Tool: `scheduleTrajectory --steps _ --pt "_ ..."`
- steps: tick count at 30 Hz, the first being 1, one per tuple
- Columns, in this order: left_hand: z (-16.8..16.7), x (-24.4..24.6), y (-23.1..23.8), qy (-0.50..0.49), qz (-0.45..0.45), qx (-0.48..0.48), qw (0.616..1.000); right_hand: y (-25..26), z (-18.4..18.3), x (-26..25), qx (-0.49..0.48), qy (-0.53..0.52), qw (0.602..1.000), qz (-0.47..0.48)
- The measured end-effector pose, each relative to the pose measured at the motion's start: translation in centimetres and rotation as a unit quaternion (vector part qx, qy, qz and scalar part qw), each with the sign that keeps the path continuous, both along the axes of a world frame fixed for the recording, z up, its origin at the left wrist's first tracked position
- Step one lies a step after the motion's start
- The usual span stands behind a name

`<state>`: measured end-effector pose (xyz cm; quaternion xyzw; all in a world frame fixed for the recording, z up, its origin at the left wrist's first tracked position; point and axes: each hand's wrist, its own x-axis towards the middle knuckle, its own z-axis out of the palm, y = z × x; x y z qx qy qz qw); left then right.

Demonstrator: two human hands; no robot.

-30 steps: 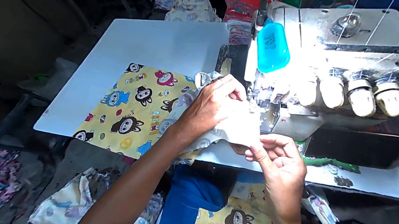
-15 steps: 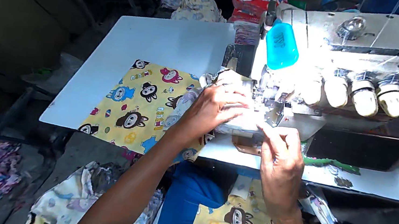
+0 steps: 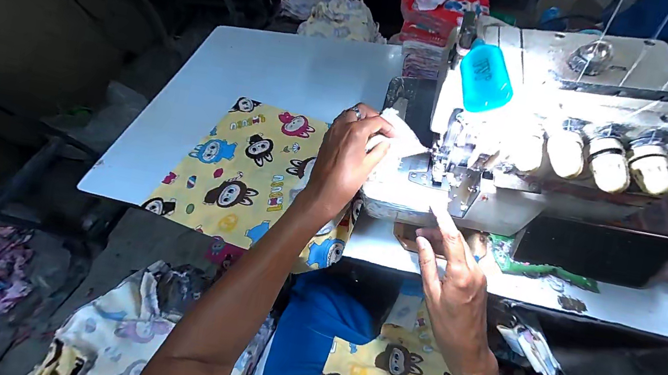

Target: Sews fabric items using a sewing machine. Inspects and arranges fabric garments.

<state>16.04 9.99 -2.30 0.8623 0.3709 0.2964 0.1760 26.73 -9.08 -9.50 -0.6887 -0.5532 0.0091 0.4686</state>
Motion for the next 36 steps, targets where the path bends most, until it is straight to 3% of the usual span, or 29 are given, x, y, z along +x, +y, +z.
scheduleTrajectory --steps 7,12,15,18,22,26,29,32,36 --pt "0.1 -3.9 -5.7 -0.041 -0.005 0.004 0.999 1.1 0.2 -1.5 0.0 0.135 0.984 0.114" --pt "-1.7 -4.7 -9.3 -0.101 -0.046 -0.065 0.992 1.6 1.1 -2.2 0.043 0.324 0.926 0.187" --pt "-4.2 -5.4 -10.8 -0.115 -0.099 -0.085 0.985 1.7 0.9 -1.8 0.091 0.375 0.918 0.095" --pt "-6.3 -7.6 -9.8 -0.075 0.01 0.004 0.997 1.8 -0.1 0.4 0.154 0.379 0.912 0.005" --pt "-9.0 -10.7 -7.0 0.003 0.095 -0.021 0.995 1.3 -0.2 1.7 0.173 0.386 0.906 -0.012" --pt "-3.9 -13.0 -4.5 0.016 0.119 0.004 0.993 0.4 0.9 -0.5 0.166 0.366 0.915 0.035" --pt "0.9 -14.0 -2.3 0.107 0.128 0.042 0.985 0.3 1.0 -2.1 0.164 0.382 0.907 0.063" --pt "3.0 -12.5 -3.1 0.133 0.029 0.032 0.99 1.0 0.6 -2.2 0.165 0.392 0.903 0.068" --pt "2.0 -7.3 -6.7 0.019 -0.115 0.018 0.993 0.9 0.9 -1.9 0.175 0.404 0.893 0.091"
